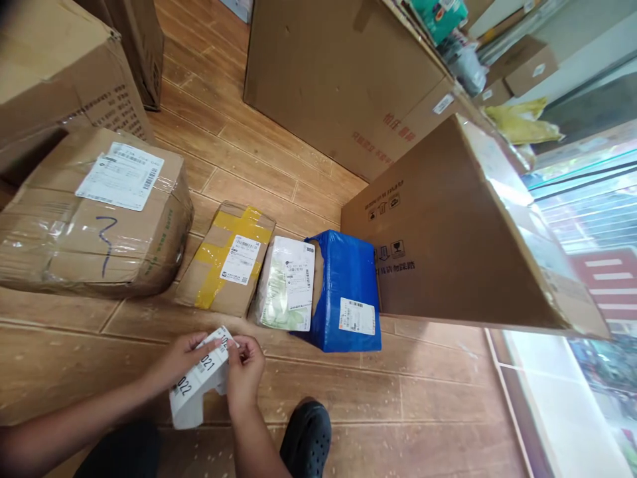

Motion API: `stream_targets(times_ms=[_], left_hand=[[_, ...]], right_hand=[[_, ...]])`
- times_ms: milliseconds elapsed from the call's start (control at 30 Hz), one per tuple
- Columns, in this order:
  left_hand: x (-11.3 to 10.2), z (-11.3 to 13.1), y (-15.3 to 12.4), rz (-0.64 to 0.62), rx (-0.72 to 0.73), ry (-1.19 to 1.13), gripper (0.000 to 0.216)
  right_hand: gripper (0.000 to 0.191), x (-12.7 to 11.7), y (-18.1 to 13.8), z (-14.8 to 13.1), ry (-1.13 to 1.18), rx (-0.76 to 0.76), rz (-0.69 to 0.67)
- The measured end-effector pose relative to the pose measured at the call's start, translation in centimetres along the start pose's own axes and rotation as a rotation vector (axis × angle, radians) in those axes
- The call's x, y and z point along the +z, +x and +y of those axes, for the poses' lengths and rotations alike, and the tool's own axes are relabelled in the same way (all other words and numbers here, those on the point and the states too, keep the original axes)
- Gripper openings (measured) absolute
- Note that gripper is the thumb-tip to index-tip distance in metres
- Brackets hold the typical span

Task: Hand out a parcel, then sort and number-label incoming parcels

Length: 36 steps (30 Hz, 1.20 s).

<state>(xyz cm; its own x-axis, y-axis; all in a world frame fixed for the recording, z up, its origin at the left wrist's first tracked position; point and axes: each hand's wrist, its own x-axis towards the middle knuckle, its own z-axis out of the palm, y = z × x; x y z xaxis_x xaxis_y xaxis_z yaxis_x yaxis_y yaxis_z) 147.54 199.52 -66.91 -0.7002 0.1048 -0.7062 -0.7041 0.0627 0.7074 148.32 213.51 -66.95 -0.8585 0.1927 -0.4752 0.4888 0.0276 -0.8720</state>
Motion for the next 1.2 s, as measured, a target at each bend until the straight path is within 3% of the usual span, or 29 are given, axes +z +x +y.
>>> stream_targets(times_ms=[100,233,400,567,800,900,1000,1067,1133,1200], left_hand=[[0.2,0.0,-0.7,-0.158,0.024,0.117,0.05],[0.0,1.3,-1.7,-0.219,0.079,0.393,0.046],[-1.6,0.2,-2.0,-0.274,0.159,0.697,0.046],[-2.5,-1.1,-2.5,-0.288,0.154,0.669,0.048],[-2.6,-1.3,-2.2,-0.263,0.108,0.457,0.05],[-2.9,-0.7,-2.2,-0.136,0.075,0.272,0.056],[-3.1,-0.3,-2.2,0.05,0.089,0.133,0.061],[-3.1,-0.3,-2.1,0.126,0.091,0.078,0.063],[-3.1,-0.4,-2.0,0.148,0.116,0.067,0.062],[-3.2,-0.6,-1.7,0.15,0.158,0.075,0.06]], right_hand=[[0.04,-0.6,-1.0,2.2,0.014,-0.022,0.089],[0.042,-1.1,-1.4,4.3,0.065,-0.025,0.204],[0.046,-3.9,1.3,6.6,0.197,-0.028,0.533],[0.043,-4.8,5.5,8.0,0.295,-0.005,0.412],[0.044,-3.1,6.2,8.5,0.379,0.084,0.502],[0.039,-2.9,5.6,7.0,0.306,-0.002,0.46],[0.036,-1.1,3.9,5.1,0.304,0.133,0.413],[0.04,0.9,2.1,4.0,0.29,0.192,0.234],[0.044,3.0,0.5,2.9,0.265,0.146,-0.01],[0.046,4.5,-0.2,1.7,0.248,0.1,-0.169]])
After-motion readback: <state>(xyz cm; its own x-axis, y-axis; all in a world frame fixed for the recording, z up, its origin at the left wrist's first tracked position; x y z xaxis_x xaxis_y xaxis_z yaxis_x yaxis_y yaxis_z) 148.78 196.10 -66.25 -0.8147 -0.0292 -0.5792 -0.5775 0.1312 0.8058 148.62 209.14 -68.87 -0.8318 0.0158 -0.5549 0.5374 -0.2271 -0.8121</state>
